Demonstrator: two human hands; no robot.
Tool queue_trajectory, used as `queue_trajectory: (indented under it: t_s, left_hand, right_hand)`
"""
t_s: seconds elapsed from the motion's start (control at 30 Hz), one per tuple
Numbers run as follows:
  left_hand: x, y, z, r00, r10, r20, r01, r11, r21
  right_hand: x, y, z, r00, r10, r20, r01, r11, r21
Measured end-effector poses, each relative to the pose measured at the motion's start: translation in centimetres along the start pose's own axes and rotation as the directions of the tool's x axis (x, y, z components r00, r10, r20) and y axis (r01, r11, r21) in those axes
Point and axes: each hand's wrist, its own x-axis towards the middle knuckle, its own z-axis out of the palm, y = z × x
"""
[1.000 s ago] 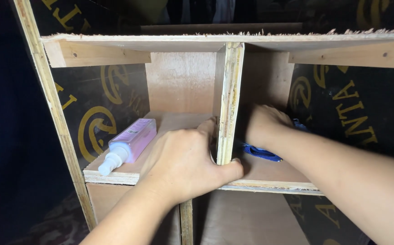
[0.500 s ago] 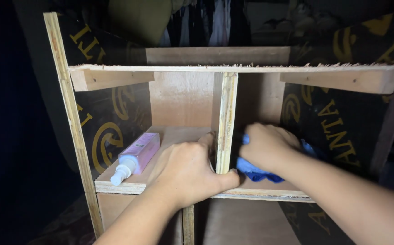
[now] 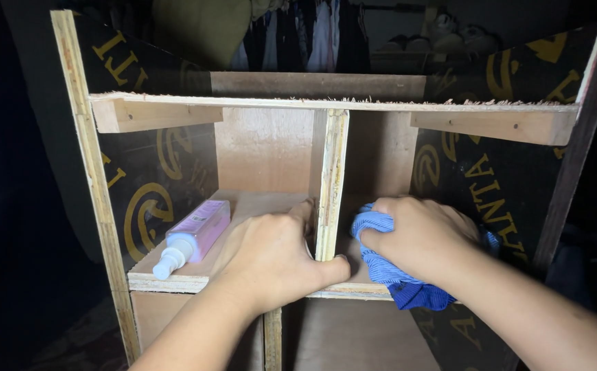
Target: Clean the interior of a wooden shelf using a cloth and spray solution.
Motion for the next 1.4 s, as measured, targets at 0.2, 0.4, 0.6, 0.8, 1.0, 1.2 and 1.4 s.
queue_trajectory:
  t_s: [0.2, 0.4, 0.6, 0.8, 1.0, 1.2, 1.4]
  left_hand:
    - [0.2, -0.1, 0.5, 1.000, 0.003, -0.020, -0.003, 1.000, 0.006]
    - [0.3, 0.0, 0.5, 1.000, -0.023, 0.015, 0.022, 1.000, 0.021]
    - [0.6, -0.6, 1.2, 1.000, 0.019, -0.002, -0.019, 0.999, 0.039]
    - [0.8, -0.8, 1.3, 1.000, 0.025, -0.016, -0.025, 0.999, 0.021]
    - [0.8, -0.6, 1.1, 1.000, 0.013, 0.001, -0.013, 1.000, 0.012]
    - [0.7, -0.8, 0.8, 0.999, 0.031, -0.039, -0.030, 0.999, 0.012]
    - [0.4, -0.7, 0.5, 1.000, 0.023, -0.021, -0.023, 0.999, -0.033]
  right_hand:
    - [0.5, 0.2, 0.4, 1.000, -0.003, -0.014, 0.003, 1.000, -0.009]
    - [3.0, 0.6, 1.4, 1.000, -0.016, -0.010, 0.016, 1.000, -0.010]
    - [7.1, 1.5, 3.5, 0.999, -0.040, -0.032, 0.039, 0.998, -0.042]
    - [10.9, 2.0, 5.3, 0.999, -0.015, -0.043, 0.012, 0.996, -0.089]
    - [10.8, 1.9, 5.2, 1.000, -0.004, -0.023, 0.002, 0.996, -0.085]
    - [9.9, 2.1, 4.9, 0.995, -0.072, -0.064, 0.067, 0.995, -0.071]
    - [7.5, 1.9, 3.8, 0.996, -0.070, -0.048, 0.066, 0.994, -0.087]
